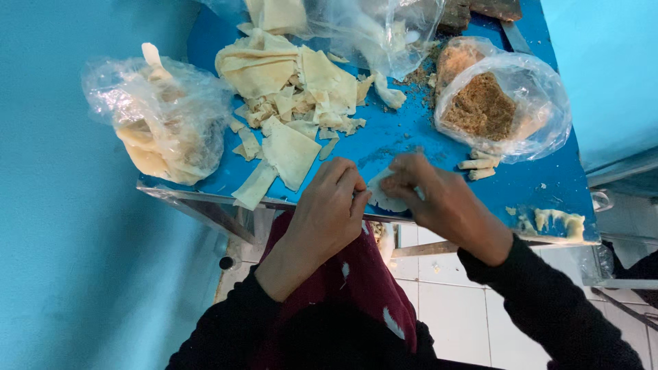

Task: The person sits at a small blue table and wraps food items by hand. They pick up a flat pale sheet, take a portion of brown crumbly filling from a plastic bag, place the filling on the sheet, fold the sheet around it, and set the folded piece in a pile on the table, repeating this cycle throughout the episode.

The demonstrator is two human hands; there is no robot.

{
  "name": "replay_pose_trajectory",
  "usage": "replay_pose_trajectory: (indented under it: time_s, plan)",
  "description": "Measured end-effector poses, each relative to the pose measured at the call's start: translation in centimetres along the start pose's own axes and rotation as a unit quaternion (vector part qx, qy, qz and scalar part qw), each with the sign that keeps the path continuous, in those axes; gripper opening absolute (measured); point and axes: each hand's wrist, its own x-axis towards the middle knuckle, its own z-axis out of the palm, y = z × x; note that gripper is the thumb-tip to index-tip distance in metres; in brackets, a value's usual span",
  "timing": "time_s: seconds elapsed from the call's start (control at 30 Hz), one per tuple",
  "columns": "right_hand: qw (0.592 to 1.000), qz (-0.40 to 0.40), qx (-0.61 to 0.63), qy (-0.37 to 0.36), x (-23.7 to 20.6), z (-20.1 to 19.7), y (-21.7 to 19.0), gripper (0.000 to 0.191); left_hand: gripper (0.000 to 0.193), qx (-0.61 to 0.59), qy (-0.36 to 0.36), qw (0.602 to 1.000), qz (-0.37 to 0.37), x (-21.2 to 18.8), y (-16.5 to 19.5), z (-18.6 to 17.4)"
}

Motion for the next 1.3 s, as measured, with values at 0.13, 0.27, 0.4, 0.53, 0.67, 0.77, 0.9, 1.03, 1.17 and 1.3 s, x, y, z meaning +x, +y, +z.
replay_pose_trajectory:
  time_s: [0.13, 0.27, 0.4, 0.53, 0.67, 0.77, 0.9, 1.03, 1.17, 1.3]
  plan:
    - [0.986, -0.087, -0.141, 0.024, -2.5, 0.5, 0.2, 0.059, 0.018, -0.005, 0.001, 1.000, -0.010, -0.1, -0.1, 0.1]
    - [0.961, -0.103, -0.248, 0.065, -5.0, 0.5, 1.0, 0.072, 0.017, 0.005, -0.009, 1.000, -0.012, -0.5, -0.2, 0.6]
    - [0.968, -0.068, -0.234, 0.065, -6.2, 0.4, 1.2, 0.062, 0.017, -0.002, 0.012, 1.000, -0.009, -1.5, 1.1, 1.3]
    - [0.971, -0.060, -0.215, 0.080, -6.6, -0.6, 0.9, 0.056, 0.016, 0.006, 0.022, 1.000, -0.004, -1.3, 2.2, 1.5]
    - [0.980, -0.013, -0.169, 0.107, -7.1, -1.6, 0.5, 0.059, 0.015, 0.012, -0.025, 0.999, -0.039, -0.8, 2.9, 2.1]
    - [0.980, -0.013, -0.164, 0.109, -7.0, -1.4, 0.4, 0.062, 0.015, -0.020, 0.019, 0.999, -0.028, -0.8, 3.5, 2.8]
    - [0.972, 0.009, -0.215, 0.097, -6.8, -1.0, 0.4, 0.061, 0.011, -0.058, 0.022, 0.997, -0.045, -0.8, 4.3, 3.5]
    - [0.981, 0.007, -0.176, 0.083, -6.8, -1.4, 0.4, 0.066, 0.013, -0.097, 0.021, 0.994, -0.044, -1.0, 5.1, 3.8]
    - [0.995, 0.037, -0.060, 0.069, -7.2, -1.8, 0.2, 0.068, 0.015, -0.128, 0.034, 0.991, -0.034, -1.4, 5.6, 4.0]
    - [0.997, 0.021, -0.020, 0.070, -7.5, -1.8, 0.0, 0.062, 0.019, -0.087, 0.000, 0.996, -0.014, -1.9, 5.9, 4.1]
